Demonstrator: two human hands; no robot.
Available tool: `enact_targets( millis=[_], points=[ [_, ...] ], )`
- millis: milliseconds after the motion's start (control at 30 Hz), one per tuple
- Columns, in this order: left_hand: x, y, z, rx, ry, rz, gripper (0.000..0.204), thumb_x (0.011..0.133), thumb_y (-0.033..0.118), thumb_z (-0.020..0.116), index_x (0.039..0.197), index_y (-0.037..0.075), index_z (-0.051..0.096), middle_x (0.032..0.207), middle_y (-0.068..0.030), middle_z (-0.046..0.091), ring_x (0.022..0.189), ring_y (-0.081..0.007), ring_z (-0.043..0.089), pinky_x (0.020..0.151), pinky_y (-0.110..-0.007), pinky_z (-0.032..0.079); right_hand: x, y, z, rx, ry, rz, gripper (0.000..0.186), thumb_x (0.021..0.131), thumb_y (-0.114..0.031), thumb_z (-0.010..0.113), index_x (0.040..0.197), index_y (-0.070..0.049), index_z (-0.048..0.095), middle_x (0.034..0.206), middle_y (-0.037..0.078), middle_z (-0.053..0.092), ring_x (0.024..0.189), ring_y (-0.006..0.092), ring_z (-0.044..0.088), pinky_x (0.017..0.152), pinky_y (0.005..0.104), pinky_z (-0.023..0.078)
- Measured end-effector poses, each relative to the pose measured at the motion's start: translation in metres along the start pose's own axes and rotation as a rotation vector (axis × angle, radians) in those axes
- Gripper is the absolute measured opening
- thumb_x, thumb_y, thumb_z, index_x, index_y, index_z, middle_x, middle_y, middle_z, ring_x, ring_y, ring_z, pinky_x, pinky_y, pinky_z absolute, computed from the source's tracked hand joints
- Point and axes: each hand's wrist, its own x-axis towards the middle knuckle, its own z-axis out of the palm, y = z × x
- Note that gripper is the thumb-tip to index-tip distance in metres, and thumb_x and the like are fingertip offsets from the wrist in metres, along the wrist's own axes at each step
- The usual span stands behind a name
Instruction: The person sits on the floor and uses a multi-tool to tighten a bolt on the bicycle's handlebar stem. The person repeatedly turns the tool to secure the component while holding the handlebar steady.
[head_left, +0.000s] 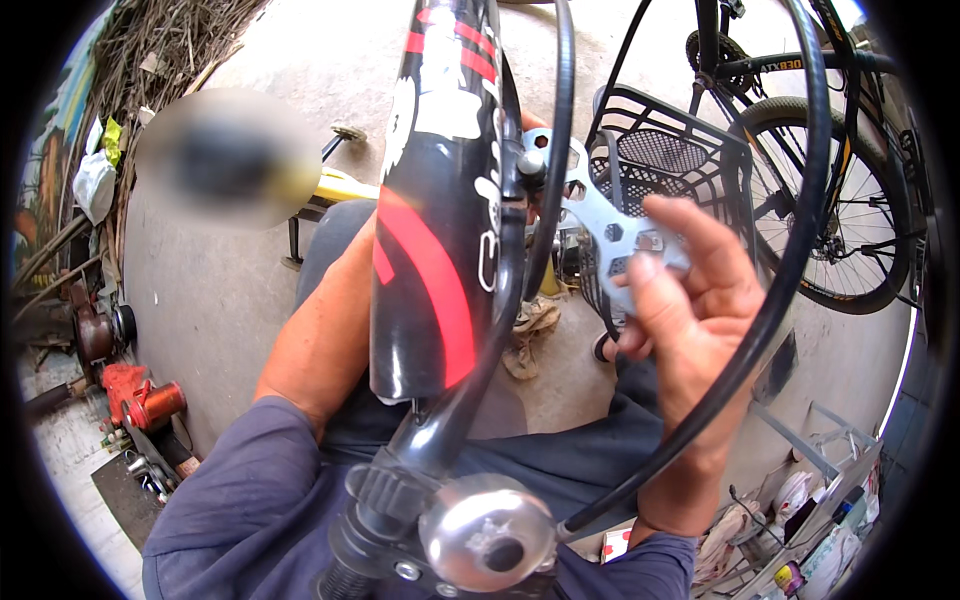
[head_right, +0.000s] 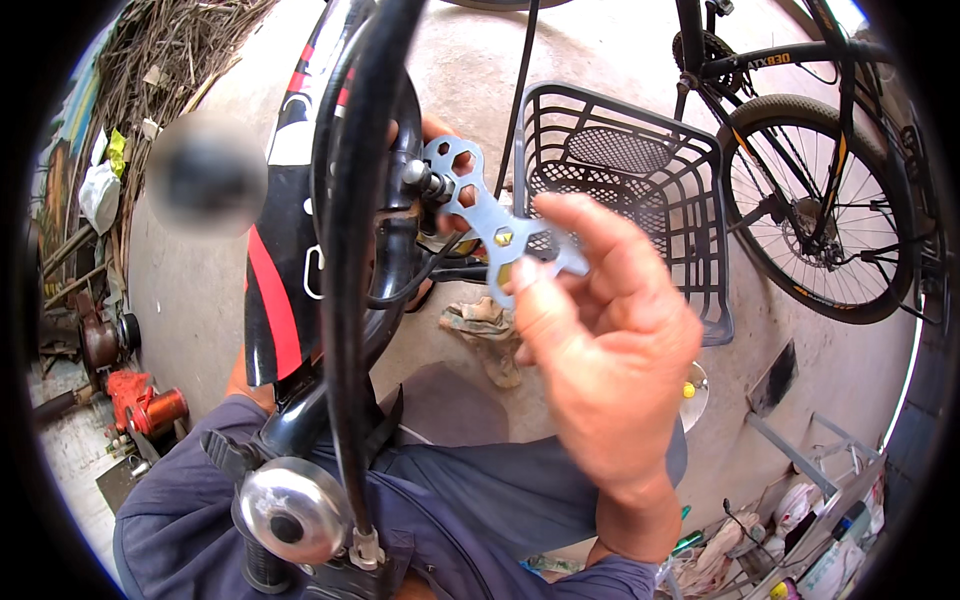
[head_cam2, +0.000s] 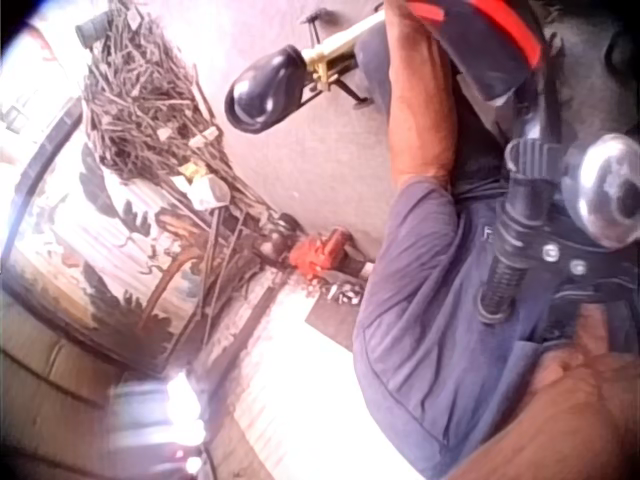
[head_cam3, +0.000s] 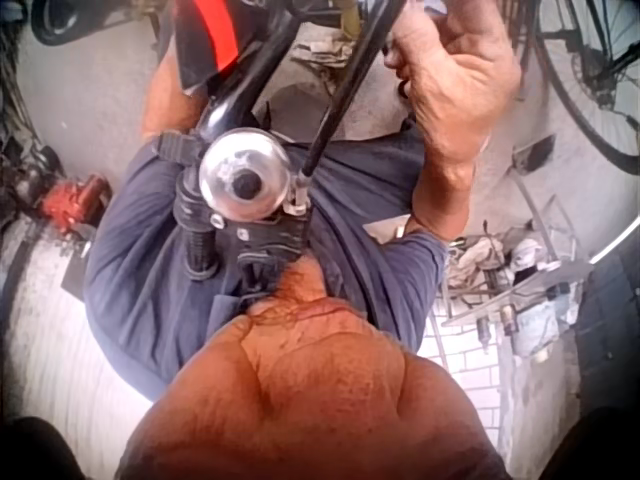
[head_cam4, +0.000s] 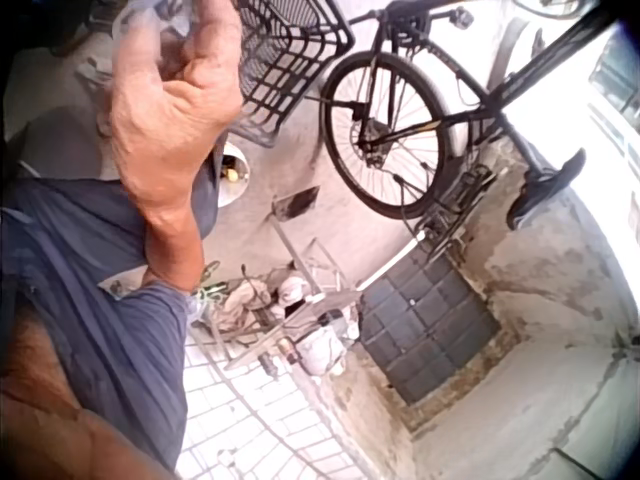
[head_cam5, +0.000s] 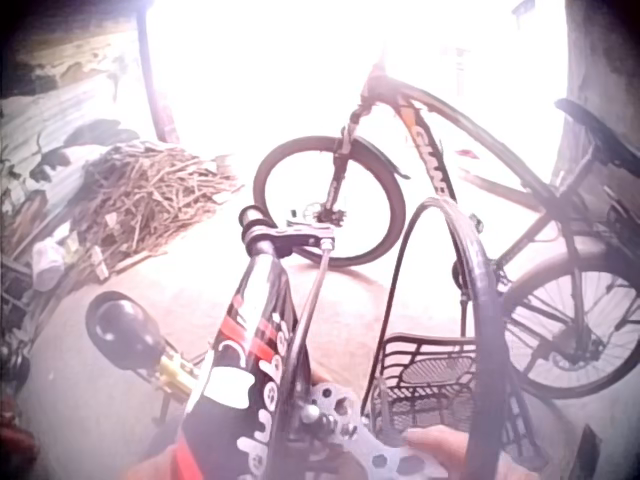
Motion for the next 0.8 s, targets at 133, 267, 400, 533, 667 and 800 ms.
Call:
enact_targets(
  millis=[133, 267, 400, 533, 667, 800],
  points=[
    [0.000, -0.002, -0.002, -0.010, 0.041, 0.012, 0.045, 0.096, 0.037, 0.063, 0.121, 0.000, 0.057, 0.108, -0.0178, 0.068, 0.084, -0.0305, 0.072, 0.074, -0.044, 0.062, -0.015, 0.019, 0.007, -0.100, -0.049, -0.100, 0.041, 0.089, 0.003, 0.068, 0.128, 0.000, 0.059, 0.088, 0.000, 0.066, 0.069, 0.0005, 0.060, 0.060, 0.0171, 0.048],
    [0.001, -0.007, -0.014, 0.023, 0.036, 0.018, 0.051, 0.098, 0.046, 0.053, 0.117, -0.001, 0.056, 0.109, -0.0202, 0.062, 0.095, -0.0328, 0.068, 0.072, -0.040, 0.062, -0.016, 0.018, 0.007, -0.043, -0.015, -0.177, 0.040, 0.090, 0.005, 0.065, 0.129, 0.000, 0.058, 0.091, 0.004, 0.068, 0.072, 0.0018, 0.061, 0.062, 0.0180, 0.050],
    [-0.005, -0.007, -0.004, -0.143, 0.092, 0.000, 0.047, 0.097, 0.042, 0.056, 0.120, 0.001, 0.056, 0.111, -0.0191, 0.064, 0.093, -0.0324, 0.069, 0.075, -0.044, 0.062, -0.014, 0.005, 0.002, 0.036, 0.015, -0.107, 0.038, 0.092, 0.005, 0.063, 0.129, 0.001, 0.057, 0.092, 0.005, 0.069, 0.071, 0.0025, 0.060, 0.060, 0.0175, 0.049],
    [-0.007, -0.001, 0.004, -0.210, 0.131, -0.048, 0.045, 0.097, 0.040, 0.058, 0.121, 0.002, 0.057, 0.111, -0.0183, 0.067, 0.090, -0.0313, 0.070, 0.076, -0.046, 0.062, 0.000, 0.007, 0.003, -0.055, 0.124, -0.201, 0.036, 0.095, -0.005, 0.060, 0.129, 0.003, 0.056, 0.082, 0.008, 0.067, 0.055, 0.0062, 0.056, 0.046, 0.0186, 0.044],
    [-0.002, -0.001, -0.007, -0.118, 0.018, -0.031, 0.047, 0.098, 0.044, 0.054, 0.117, 0.001, 0.056, 0.109, -0.0194, 0.064, 0.092, -0.0318, 0.069, 0.074, -0.043, 0.062, 0.020, 0.004, 0.003, -0.046, 0.163, -0.247, 0.029, 0.095, -0.010, 0.061, 0.123, 0.000, 0.063, 0.082, 0.007, 0.066, 0.056, 0.0057, 0.054, 0.050, 0.0179, 0.043],
    [0.005, -0.006, -0.025, -0.042, -0.089, -0.005, 0.051, 0.099, 0.049, 0.049, 0.113, 0.000, 0.056, 0.107, -0.0205, 0.061, 0.095, -0.0323, 0.068, 0.073, -0.041, 0.061, 0.035, 0.003, 0.003, 0.014, 0.150, -0.189, 0.028, 0.094, -0.012, 0.064, 0.120, -0.002, 0.066, 0.082, 0.006, 0.066, 0.058, 0.0060, 0.054, 0.053, 0.0176, 0.043]
  ],
)
